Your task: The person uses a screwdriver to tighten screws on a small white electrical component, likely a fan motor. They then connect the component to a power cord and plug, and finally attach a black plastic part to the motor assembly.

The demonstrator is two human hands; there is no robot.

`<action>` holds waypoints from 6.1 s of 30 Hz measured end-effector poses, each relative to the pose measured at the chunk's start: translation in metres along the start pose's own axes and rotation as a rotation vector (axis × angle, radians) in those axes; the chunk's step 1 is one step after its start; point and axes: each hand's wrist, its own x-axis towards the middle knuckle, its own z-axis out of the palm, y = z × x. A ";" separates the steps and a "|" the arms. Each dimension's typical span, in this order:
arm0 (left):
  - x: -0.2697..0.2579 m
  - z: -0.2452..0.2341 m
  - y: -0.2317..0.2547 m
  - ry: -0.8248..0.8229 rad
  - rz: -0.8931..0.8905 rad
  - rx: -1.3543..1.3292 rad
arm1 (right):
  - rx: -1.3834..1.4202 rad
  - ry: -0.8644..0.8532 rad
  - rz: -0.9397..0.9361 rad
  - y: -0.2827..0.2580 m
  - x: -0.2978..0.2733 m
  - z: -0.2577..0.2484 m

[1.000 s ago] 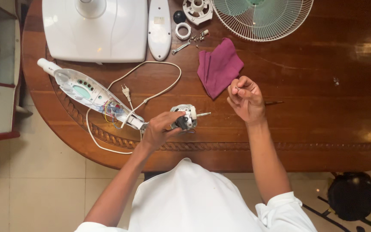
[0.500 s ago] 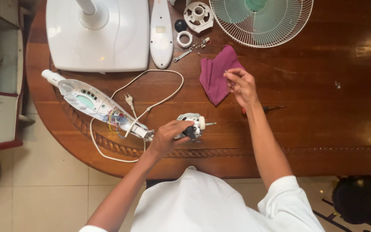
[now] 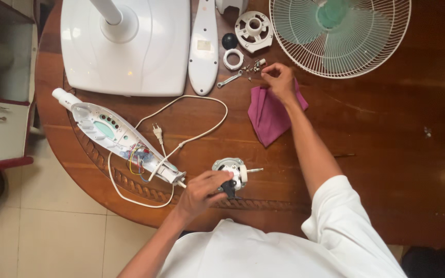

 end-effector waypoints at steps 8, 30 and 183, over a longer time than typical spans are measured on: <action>0.000 0.003 0.000 0.043 -0.022 0.021 | -0.279 -0.006 -0.238 0.011 0.001 0.019; 0.003 -0.003 -0.004 0.072 -0.079 0.038 | -0.327 -0.194 -0.149 -0.029 0.025 -0.004; 0.011 0.008 0.004 0.104 -0.048 0.050 | 1.396 -0.317 0.119 -0.113 -0.213 -0.112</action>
